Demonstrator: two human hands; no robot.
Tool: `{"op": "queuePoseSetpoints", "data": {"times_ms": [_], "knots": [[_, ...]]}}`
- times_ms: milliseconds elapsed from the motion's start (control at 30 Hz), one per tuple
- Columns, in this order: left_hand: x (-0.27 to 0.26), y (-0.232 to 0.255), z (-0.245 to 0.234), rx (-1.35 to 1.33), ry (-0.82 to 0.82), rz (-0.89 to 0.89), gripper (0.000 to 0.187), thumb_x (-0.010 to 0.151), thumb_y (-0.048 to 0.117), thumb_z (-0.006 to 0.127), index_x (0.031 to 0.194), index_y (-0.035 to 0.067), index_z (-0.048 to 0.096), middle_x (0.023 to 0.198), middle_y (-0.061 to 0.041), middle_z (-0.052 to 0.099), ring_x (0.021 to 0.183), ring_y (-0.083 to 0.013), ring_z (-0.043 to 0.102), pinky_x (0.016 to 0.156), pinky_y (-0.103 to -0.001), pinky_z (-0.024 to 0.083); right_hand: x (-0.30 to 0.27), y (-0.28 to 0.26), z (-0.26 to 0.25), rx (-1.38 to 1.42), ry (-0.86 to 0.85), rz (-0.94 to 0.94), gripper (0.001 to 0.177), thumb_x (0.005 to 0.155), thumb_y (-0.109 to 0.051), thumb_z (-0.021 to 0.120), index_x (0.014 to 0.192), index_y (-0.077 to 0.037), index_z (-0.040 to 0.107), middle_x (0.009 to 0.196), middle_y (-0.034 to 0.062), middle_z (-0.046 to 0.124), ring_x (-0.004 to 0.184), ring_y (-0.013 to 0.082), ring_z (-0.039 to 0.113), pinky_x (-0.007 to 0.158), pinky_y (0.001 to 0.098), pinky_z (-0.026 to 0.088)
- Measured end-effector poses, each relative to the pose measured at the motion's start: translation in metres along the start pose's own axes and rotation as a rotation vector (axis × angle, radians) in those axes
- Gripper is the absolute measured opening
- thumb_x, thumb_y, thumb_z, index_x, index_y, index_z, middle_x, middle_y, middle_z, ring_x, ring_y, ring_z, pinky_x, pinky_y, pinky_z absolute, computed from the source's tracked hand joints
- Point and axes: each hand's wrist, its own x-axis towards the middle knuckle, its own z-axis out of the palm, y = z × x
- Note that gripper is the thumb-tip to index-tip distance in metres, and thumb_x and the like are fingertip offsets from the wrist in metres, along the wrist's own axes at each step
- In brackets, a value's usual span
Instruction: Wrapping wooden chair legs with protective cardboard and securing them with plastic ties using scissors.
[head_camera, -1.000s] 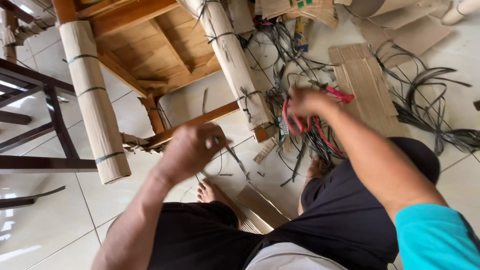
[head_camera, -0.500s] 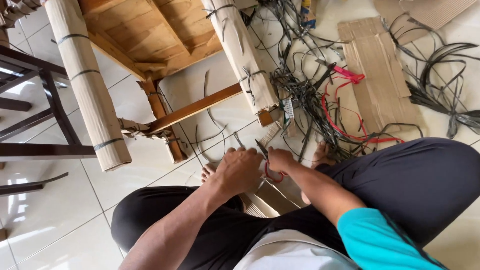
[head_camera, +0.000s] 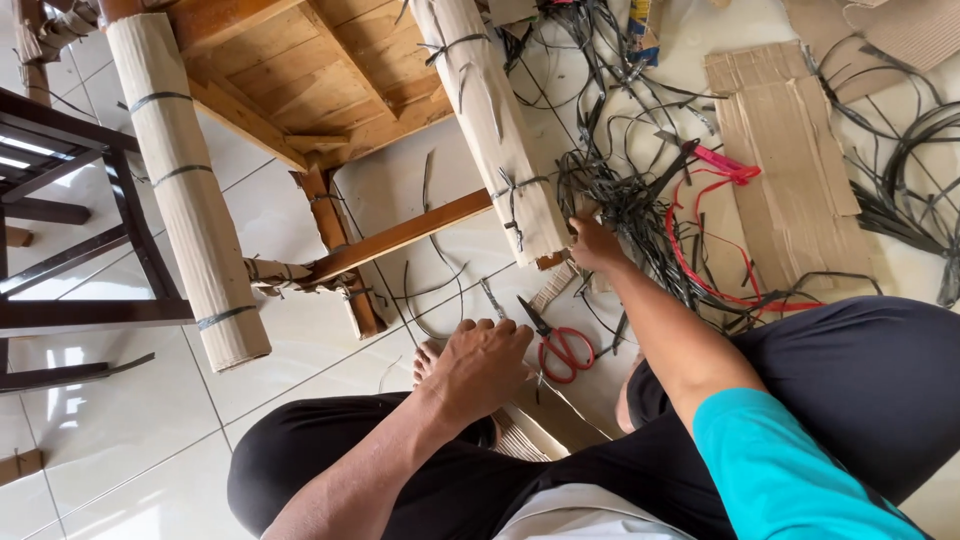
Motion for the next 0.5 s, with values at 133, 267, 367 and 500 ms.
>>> {"op": "queuePoseSetpoints", "data": {"times_ms": [133,267,367,500], "knots": [[0.005,-0.003,-0.011,-0.007,-0.017,-0.003,0.038,0.093,0.024,0.073,0.128,0.008,0.067,0.114,-0.016,0.074,0.108,-0.0345,0.073,0.097,-0.047,0.053,-0.053,-0.044,-0.041,0.226,0.102,0.051,0.048,0.102,-0.024,0.051,0.149,-0.016,0.058,0.151,0.0155,0.054,0.134,0.041,0.054,0.108,0.057,0.047],[0.007,-0.001,-0.017,-0.008,0.03,-0.018,0.035,0.096,0.024,0.07,0.126,0.007,0.068,0.11,-0.015,0.075,0.106,-0.0333,0.074,0.097,-0.047,0.053,-0.069,-0.074,-0.1,0.799,0.204,0.041,0.038,0.095,-0.011,0.054,0.13,0.0,0.066,0.12,0.0195,0.065,0.091,0.016,0.065,0.074,0.0236,0.058],[0.005,0.0,-0.018,-0.02,0.044,-0.025,0.035,0.096,0.022,0.07,0.127,0.008,0.068,0.11,-0.015,0.075,0.106,-0.0337,0.074,0.097,-0.048,0.053,-0.08,-0.088,-0.143,0.819,0.265,-0.011,0.03,0.101,-0.014,0.054,0.126,-0.008,0.07,0.121,0.013,0.068,0.087,0.0113,0.069,0.071,0.0168,0.062],[-0.002,0.006,-0.024,-0.031,0.059,0.005,0.037,0.095,0.022,0.071,0.129,0.008,0.068,0.114,-0.017,0.075,0.108,-0.0354,0.074,0.099,-0.049,0.053,0.005,0.031,-0.124,-0.075,0.76,0.0,0.025,0.09,-0.031,0.067,0.111,-0.024,0.078,0.107,0.0053,0.069,0.108,0.0287,0.068,0.094,0.0468,0.056]]}}
